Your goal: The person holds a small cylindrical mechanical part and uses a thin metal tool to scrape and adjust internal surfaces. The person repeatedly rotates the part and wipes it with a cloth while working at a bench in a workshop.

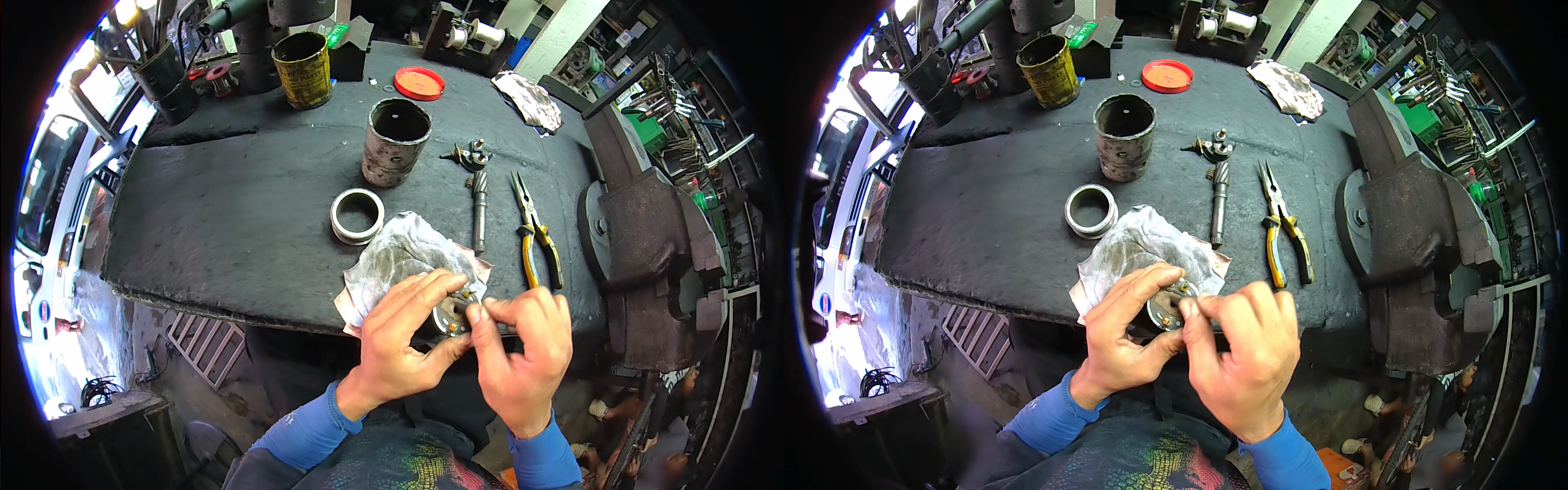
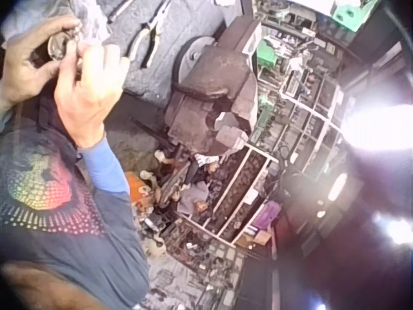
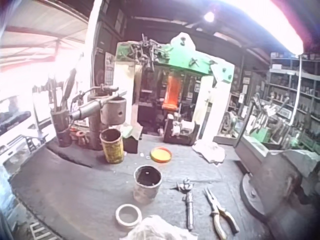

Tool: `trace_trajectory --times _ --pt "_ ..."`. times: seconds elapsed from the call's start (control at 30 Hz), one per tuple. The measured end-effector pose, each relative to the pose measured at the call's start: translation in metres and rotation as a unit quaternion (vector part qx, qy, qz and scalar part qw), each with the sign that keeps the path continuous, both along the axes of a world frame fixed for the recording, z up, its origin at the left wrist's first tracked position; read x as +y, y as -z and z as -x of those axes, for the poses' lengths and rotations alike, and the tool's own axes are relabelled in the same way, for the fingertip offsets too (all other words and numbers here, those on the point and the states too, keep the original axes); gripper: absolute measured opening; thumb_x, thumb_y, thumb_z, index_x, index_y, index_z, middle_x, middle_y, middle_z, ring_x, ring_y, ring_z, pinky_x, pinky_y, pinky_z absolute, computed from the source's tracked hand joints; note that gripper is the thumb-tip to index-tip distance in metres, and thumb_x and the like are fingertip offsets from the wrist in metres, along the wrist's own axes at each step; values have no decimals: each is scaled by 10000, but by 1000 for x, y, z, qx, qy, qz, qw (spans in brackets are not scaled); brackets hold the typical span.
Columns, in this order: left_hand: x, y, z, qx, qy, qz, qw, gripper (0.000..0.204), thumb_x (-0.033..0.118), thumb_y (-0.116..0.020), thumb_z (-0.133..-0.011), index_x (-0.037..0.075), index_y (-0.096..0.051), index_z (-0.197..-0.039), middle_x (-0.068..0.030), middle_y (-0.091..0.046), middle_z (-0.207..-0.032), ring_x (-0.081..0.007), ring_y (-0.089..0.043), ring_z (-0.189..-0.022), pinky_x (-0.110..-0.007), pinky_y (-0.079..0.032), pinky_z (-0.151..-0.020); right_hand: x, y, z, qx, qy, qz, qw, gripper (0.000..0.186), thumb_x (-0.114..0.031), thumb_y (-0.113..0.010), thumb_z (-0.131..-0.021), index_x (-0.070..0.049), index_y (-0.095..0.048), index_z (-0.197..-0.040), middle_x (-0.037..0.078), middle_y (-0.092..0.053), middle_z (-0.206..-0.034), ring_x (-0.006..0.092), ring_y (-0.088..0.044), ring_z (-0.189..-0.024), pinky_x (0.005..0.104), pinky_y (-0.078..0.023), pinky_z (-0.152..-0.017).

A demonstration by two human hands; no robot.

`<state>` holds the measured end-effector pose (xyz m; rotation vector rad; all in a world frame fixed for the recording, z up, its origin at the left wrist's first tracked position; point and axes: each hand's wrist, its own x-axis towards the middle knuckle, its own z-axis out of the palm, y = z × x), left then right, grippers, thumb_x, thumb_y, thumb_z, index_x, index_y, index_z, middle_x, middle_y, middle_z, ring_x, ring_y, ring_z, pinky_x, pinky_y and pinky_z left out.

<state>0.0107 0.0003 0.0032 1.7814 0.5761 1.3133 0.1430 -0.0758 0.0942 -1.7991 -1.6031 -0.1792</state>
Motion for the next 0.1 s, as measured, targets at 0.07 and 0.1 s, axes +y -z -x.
trace_trajectory --times 0.07,0.1 --pt "-3 1 -1 -2 -7 -5 1000 671 178 -973 -784 12 -726 -1385 -194 -769 -1317 -388 -732 -1233 -466 -561 -1081 -5 -2 0 12 -10 19 1000 169 -64 -896 -840 -83 -736 -890 60 -648 -832 278 -561 -737 416 -425 -670" --pt "-4 2 -1 8 -11 -2 1000 688 173 -968 -790 18 -718 -1412 -193 -767 -1323 -386 -733 -1233 -470 -556 -1092 -2 0 -5 16 -13 18 1000 168 -70 -898 -840 -85 -739 -894 60 -648 -835 279 -563 -742 418 -425 -672"
